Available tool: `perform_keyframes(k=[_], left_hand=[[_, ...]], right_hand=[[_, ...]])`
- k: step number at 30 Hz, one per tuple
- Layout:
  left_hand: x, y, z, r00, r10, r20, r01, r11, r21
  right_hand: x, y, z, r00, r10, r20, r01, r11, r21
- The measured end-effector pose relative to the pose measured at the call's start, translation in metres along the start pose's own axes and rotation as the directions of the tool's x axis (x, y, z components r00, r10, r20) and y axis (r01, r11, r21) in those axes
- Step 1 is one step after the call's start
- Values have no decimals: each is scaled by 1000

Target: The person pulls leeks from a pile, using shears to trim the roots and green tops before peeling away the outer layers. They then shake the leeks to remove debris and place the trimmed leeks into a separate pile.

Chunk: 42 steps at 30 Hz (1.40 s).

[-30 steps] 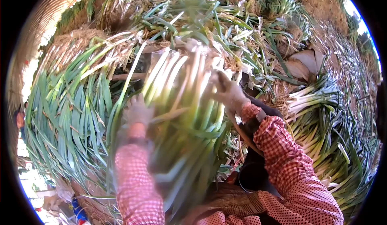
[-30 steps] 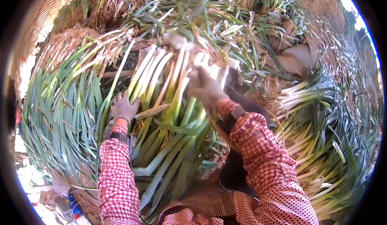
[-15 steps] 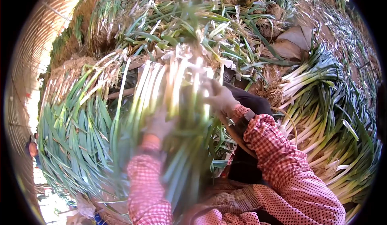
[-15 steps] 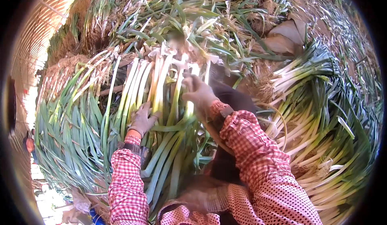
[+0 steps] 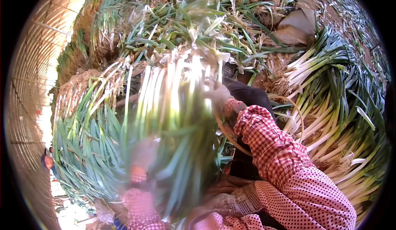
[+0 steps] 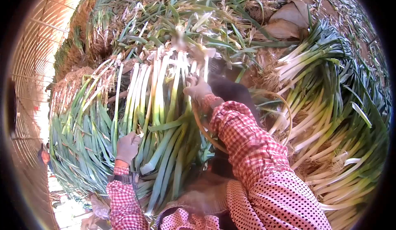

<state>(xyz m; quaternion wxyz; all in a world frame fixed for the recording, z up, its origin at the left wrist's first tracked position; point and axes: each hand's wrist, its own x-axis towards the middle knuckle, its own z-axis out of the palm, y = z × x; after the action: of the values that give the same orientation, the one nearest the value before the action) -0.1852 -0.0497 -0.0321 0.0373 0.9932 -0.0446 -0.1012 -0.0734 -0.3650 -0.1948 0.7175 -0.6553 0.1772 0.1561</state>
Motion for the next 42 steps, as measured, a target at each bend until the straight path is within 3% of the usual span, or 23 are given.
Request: perform_keyframes(k=[2,6,9,11,13,15,16,17,19,20,21,22,24,25,26,27,28,30,31,33,34,37,42], left_hand=[[-11,-11,-11,996,48,-77,-52,997,-53],[-30,0,-43,994,9,-106,-44,943,-329],[-39,21,-90,962,15,-273,-85,966,-245],[-37,40,-136,934,-209,-289,66,898,-435],[-19,23,-167,843,-79,-533,-98,950,-296],[0,28,-197,653,1,-758,-199,965,-170],[10,26,-222,600,200,-775,-256,965,51],[21,29,-245,537,391,-747,-299,917,266],[51,62,-275,575,298,-762,-316,940,129],[82,68,-272,536,328,-778,-147,944,297],[114,71,-265,497,371,-785,38,894,447],[145,62,-252,567,449,-690,67,810,582],[175,86,-200,747,397,-533,57,761,647],[175,117,-159,847,278,-453,44,813,581],[189,116,-108,857,320,-403,-186,923,336],[202,116,-57,864,360,-352,-372,928,35],[197,128,-4,920,239,-312,-310,929,-202],[192,147,61,972,206,-115,-226,954,-198],[189,157,83,985,171,-1,-167,961,-222],[183,169,117,999,32,-27,-37,978,-204],[175,189,102,993,112,-34,-115,990,-86],[184,185,132,976,203,-78,-216,939,-268],[192,179,166,999,-46,27,53,941,-334]], right_hand=[[-9,-12,1,997,66,30,-66,998,-2],[-11,-16,-2,992,72,-102,-69,997,34],[-6,-15,5,989,143,-27,-135,972,192],[-7,-19,0,1000,19,20,-23,979,204],[-27,-57,-17,998,-44,46,31,967,252],[-14,-67,-47,987,-150,52,105,863,494],[-22,-80,-78,980,-134,145,50,877,478],[-34,-87,-102,967,-160,199,60,900,432],[-43,-81,-139,955,-207,211,159,962,223],[-42,-70,-151,958,-229,169,225,973,46],[-62,-80,-149,980,-133,151,145,987,-68],[-67,-76,-153,975,-76,211,89,995,-52],[-58,-54,-170,951,-61,303,49,998,46],[-46,-36,-175,936,-97,339,56,990,127],[-54,-46,-173,924,-83,372,21,985,168],[-52,-51,-172,911,-72,406,44,996,78],[-46,-57,-171,897,-61,438,75,997,-16],[-13,-30,-170,879,-39,475,-24,992,126],[11,-15,-167,889,-17,457,7,1000,24],[39,-16,-157,902,8,431,76,981,-176],[42,-28,-150,905,11,425,116,956,-271],[76,-22,-126,956,-87,281,130,982,-137],[76,-21,-140,937,-102,335,168,970,-174]])
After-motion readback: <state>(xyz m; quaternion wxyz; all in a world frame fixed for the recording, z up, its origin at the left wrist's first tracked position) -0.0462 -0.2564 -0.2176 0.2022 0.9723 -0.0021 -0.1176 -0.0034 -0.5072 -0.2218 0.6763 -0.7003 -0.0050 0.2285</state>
